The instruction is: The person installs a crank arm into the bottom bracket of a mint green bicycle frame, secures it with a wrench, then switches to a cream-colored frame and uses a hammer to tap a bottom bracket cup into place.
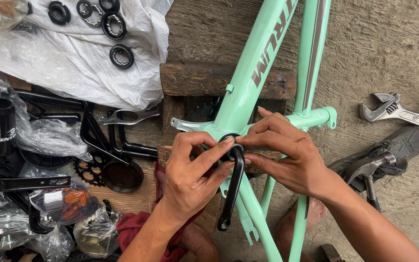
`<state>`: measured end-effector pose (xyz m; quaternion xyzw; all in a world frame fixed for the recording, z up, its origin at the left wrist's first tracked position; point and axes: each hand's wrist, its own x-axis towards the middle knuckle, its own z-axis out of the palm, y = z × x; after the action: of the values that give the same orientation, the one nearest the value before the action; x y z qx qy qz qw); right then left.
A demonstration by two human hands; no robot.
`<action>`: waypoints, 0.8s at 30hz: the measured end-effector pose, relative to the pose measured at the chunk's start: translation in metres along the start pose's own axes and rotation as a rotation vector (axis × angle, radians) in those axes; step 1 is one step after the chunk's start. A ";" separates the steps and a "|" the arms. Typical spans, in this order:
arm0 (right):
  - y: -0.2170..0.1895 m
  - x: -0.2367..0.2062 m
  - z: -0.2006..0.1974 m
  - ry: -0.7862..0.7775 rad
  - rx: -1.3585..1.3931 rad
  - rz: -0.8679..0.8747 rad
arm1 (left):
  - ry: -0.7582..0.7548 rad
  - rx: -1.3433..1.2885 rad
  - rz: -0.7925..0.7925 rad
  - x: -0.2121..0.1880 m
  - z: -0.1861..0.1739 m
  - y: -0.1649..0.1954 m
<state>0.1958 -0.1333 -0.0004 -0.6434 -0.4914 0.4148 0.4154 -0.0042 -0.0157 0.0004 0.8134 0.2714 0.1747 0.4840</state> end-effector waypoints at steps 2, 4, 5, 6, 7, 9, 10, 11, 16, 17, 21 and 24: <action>0.001 0.000 0.001 0.010 -0.035 -0.016 | -0.032 0.002 0.004 0.002 -0.003 0.000; 0.002 0.000 0.001 0.021 -0.074 -0.032 | -0.061 0.005 0.002 0.004 -0.005 0.000; 0.002 -0.001 0.002 0.028 -0.084 -0.035 | -0.075 0.007 -0.002 0.005 -0.006 0.000; 0.002 -0.001 0.003 0.034 -0.094 -0.038 | -0.088 0.010 -0.005 0.007 -0.007 0.000; 0.002 -0.001 0.003 0.040 -0.104 -0.041 | -0.099 0.006 -0.004 0.008 -0.008 0.001; 0.002 -0.002 0.005 0.057 -0.124 -0.052 | -0.124 -0.005 -0.003 0.011 -0.010 0.001; 0.002 -0.002 0.006 0.065 -0.134 -0.059 | -0.128 0.000 -0.001 0.013 -0.011 0.002; 0.002 -0.002 0.007 0.076 -0.139 -0.059 | -0.132 0.005 0.003 0.015 -0.012 0.002; 0.003 -0.005 0.014 0.124 -0.163 -0.056 | -0.201 -0.036 -0.019 0.024 -0.018 0.005; 0.003 -0.006 0.016 0.134 -0.164 -0.050 | -0.225 -0.036 -0.031 0.025 -0.019 0.005; 0.003 -0.011 0.024 0.185 -0.183 -0.021 | -0.281 -0.037 0.004 0.032 -0.021 0.004; 0.002 -0.015 0.032 0.224 -0.171 0.005 | -0.314 -0.059 0.011 0.038 -0.022 0.000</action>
<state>0.1638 -0.1439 -0.0102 -0.7200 -0.4738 0.2981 0.4101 0.0135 0.0225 0.0113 0.8176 0.1828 0.0559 0.5432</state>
